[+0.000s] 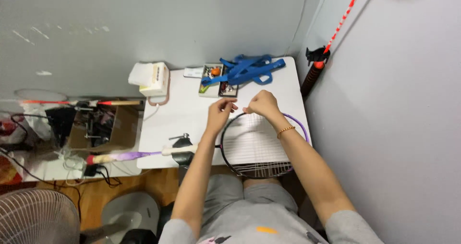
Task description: Regripping a badminton racket and adjusting the strings at a workbench.
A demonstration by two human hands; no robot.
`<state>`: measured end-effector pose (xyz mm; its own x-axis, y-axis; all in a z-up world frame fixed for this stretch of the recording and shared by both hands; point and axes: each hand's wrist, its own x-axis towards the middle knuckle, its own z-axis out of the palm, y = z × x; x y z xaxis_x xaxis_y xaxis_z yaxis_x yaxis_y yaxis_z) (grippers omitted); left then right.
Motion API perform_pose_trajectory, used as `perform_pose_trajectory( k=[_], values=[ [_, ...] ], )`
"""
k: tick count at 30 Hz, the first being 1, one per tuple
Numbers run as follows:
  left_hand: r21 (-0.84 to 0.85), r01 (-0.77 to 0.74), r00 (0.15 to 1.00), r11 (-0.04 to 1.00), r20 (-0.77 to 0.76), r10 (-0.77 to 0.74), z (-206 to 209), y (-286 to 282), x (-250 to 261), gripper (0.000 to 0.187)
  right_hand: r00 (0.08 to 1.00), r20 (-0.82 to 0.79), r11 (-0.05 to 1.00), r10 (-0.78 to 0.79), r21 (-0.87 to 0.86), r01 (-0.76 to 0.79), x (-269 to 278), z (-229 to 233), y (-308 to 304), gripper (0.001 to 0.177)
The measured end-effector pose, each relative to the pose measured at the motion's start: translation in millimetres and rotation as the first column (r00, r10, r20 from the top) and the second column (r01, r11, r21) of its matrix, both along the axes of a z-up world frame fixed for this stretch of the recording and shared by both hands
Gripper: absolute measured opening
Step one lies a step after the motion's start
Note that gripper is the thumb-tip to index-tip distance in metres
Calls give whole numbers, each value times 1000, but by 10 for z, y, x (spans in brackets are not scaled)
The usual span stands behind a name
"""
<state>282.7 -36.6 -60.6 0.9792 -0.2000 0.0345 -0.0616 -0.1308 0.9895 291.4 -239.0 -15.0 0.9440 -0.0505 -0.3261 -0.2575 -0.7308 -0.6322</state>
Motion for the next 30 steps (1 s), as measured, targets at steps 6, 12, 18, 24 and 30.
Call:
perform_pose_trajectory(
  k=[6, 12, 18, 24, 30],
  values=[
    [-49, 113, 994, 992, 12, -112, 7, -2, -78, 24, 991, -37, 988, -128, 81, 131, -65, 15, 64, 28],
    [-21, 119, 992, 993, 49, -117, 7, -29, -110, 25, 988, 96, 991, -120, -52, 126, -134, 30, 126, 28],
    [55, 176, 978, 983, -122, -168, -8, -49, 7, 24, 971, 201, 985, -133, 132, 107, -187, -43, 73, 31],
    [187, 359, 919, 914, -241, -312, 62, -72, 247, 29, 987, 150, 992, -52, 121, 34, -198, 3, 52, 34],
    [-50, 356, 929, 933, -90, -359, -248, -105, 367, 27, 979, 170, 880, 110, 441, -176, -188, 44, -117, 28]
  ],
)
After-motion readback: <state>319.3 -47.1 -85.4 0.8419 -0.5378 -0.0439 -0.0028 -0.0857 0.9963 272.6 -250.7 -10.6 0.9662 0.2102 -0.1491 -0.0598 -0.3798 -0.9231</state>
